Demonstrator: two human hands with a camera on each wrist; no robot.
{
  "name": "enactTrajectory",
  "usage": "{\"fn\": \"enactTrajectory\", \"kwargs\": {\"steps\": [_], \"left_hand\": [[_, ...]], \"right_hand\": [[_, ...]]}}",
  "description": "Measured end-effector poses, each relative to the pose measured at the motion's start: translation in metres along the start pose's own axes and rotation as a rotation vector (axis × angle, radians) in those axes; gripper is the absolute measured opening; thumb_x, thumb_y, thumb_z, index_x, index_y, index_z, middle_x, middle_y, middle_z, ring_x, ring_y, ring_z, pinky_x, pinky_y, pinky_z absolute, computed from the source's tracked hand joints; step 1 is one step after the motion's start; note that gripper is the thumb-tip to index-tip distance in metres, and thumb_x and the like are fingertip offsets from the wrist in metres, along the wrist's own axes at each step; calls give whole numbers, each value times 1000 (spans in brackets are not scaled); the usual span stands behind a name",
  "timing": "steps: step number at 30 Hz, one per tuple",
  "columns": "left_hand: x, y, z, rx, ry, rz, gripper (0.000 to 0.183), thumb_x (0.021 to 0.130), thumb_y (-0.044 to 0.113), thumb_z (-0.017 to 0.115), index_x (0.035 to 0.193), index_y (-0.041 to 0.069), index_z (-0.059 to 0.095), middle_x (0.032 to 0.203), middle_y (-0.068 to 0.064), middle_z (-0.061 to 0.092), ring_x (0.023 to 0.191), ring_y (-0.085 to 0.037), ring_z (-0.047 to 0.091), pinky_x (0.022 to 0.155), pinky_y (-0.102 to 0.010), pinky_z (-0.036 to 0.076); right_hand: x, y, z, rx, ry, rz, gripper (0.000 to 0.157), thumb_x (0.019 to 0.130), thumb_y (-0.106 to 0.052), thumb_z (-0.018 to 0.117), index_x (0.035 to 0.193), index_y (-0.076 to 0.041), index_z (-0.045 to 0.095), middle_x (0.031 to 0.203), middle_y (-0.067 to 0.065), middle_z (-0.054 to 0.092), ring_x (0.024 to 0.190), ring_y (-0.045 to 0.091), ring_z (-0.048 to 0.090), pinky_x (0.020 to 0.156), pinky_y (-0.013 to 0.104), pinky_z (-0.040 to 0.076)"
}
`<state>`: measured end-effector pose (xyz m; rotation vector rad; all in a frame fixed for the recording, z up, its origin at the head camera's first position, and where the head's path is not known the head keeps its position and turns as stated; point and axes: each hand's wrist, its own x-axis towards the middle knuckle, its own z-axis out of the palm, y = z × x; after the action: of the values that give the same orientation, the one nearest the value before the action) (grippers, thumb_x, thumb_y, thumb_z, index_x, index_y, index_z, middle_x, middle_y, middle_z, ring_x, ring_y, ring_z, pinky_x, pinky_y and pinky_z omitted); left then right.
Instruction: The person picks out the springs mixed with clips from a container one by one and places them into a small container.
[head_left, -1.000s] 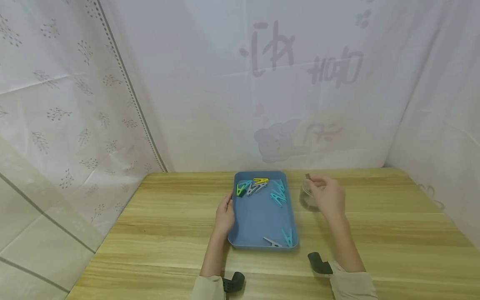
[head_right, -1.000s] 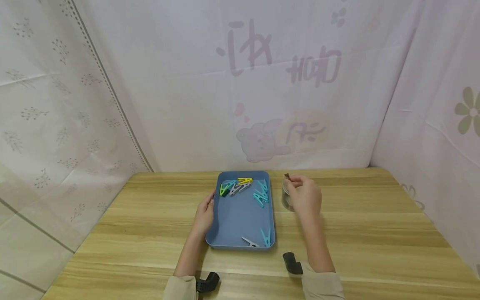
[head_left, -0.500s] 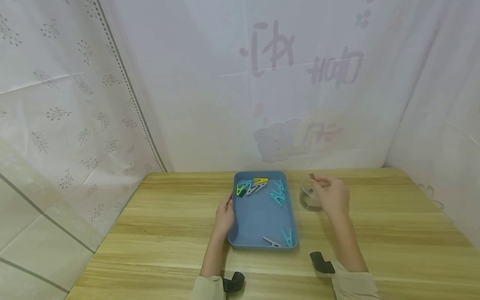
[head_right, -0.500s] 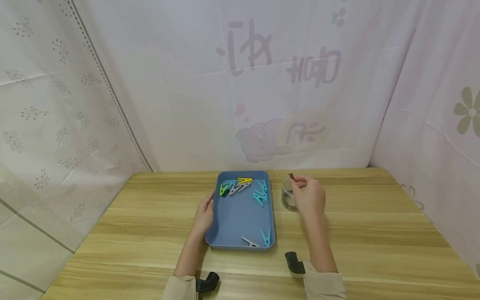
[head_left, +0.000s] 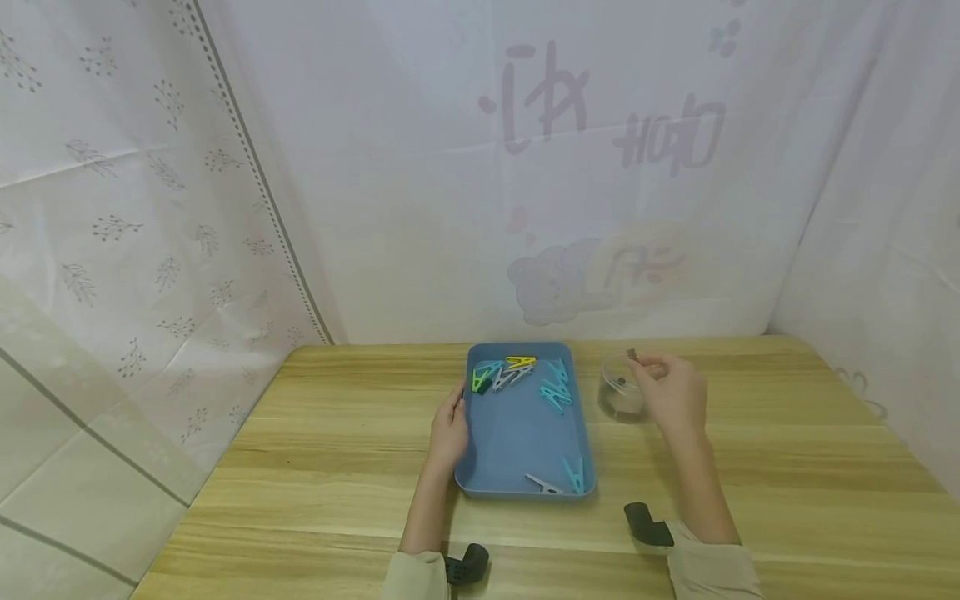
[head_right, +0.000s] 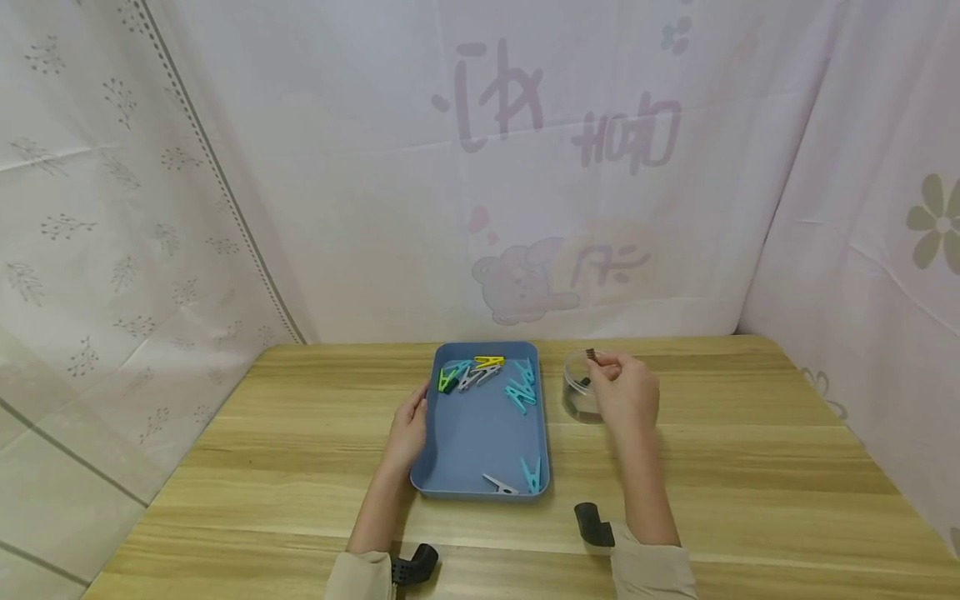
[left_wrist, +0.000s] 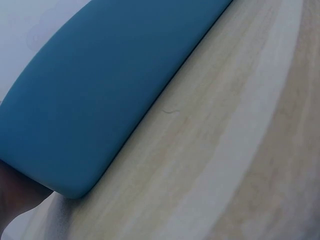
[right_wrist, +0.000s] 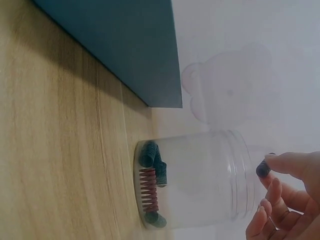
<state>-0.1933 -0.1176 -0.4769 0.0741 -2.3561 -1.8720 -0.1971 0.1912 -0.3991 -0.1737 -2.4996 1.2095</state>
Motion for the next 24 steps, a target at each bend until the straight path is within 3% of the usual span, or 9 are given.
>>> {"fn": "enactTrajectory", "kwargs": {"steps": [10,18,24], "left_hand": [[1,0,0,0,-7,0,46,114,5,34,158,-5,41,164,-26,40,155,-45,32,128,-59,27],[1,1,-1,1,-9,-8,46,114,5,34,159,-5,40,165,-26,39,156,-45,30,128,-59,27],[1,0,-1,2,-11,-9,46,114,5,34,159,-5,40,165,-26,39,156,-45,30,128,-59,26]], "right_hand": [[-1,4,-2,-21,-18,29,37,104,-24,68,119,9,72,107,32,74,89,43,72,56,23,51],[0,9,-2,-21,-23,31,35,103,-22,69,119,8,73,108,33,74,82,38,73,47,23,49],[1,14,-3,-34,-27,26,34,103,-22,68,118,7,73,110,32,74,90,43,73,53,24,51]]}}
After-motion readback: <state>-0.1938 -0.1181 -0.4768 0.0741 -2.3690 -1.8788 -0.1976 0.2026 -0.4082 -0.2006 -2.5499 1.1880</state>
